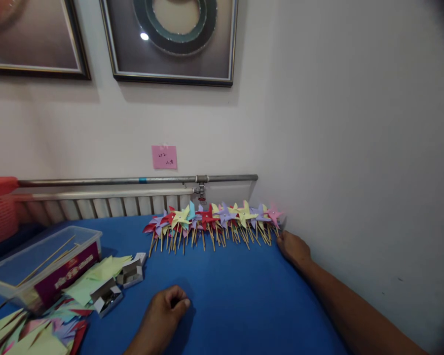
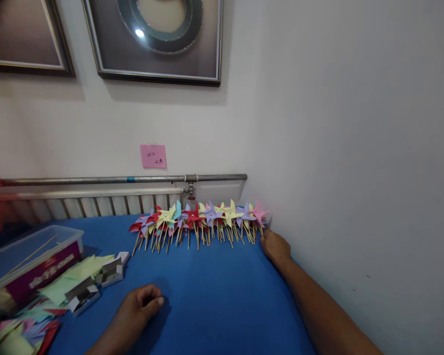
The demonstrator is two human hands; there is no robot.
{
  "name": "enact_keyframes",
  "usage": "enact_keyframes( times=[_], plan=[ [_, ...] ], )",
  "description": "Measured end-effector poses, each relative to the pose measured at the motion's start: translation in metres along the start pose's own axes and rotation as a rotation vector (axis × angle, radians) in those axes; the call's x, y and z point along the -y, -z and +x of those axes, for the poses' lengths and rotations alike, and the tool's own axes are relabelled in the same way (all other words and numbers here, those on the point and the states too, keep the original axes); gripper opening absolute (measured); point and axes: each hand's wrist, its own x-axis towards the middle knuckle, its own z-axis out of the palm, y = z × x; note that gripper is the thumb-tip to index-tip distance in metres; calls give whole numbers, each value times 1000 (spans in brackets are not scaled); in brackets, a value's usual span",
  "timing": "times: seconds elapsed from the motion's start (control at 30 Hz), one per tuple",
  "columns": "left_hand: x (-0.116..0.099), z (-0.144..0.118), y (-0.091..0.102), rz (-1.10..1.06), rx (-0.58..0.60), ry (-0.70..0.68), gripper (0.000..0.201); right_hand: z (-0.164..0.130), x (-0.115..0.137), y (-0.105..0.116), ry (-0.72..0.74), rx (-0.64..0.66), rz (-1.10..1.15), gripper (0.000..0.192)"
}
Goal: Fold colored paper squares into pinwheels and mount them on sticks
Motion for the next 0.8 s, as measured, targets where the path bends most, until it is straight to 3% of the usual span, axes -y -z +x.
enact_keyframes(
  times=[0.27,0.53,0.67,0.8],
  plan=[
    [2,2,0,-13,9,-25,26,-14,-2,-10,18,-114,84,30],
    [6,6,-1,3,-15,-75,22,-53,5,-6,69,-252,238,26],
    [8,9,-3,28,-39,-100,19,-101,48,-12,276,-220,332,24],
    [-1,5,2,241,-127,-144,22,-172,131,-19,614,-121,580,30]
  ],
)
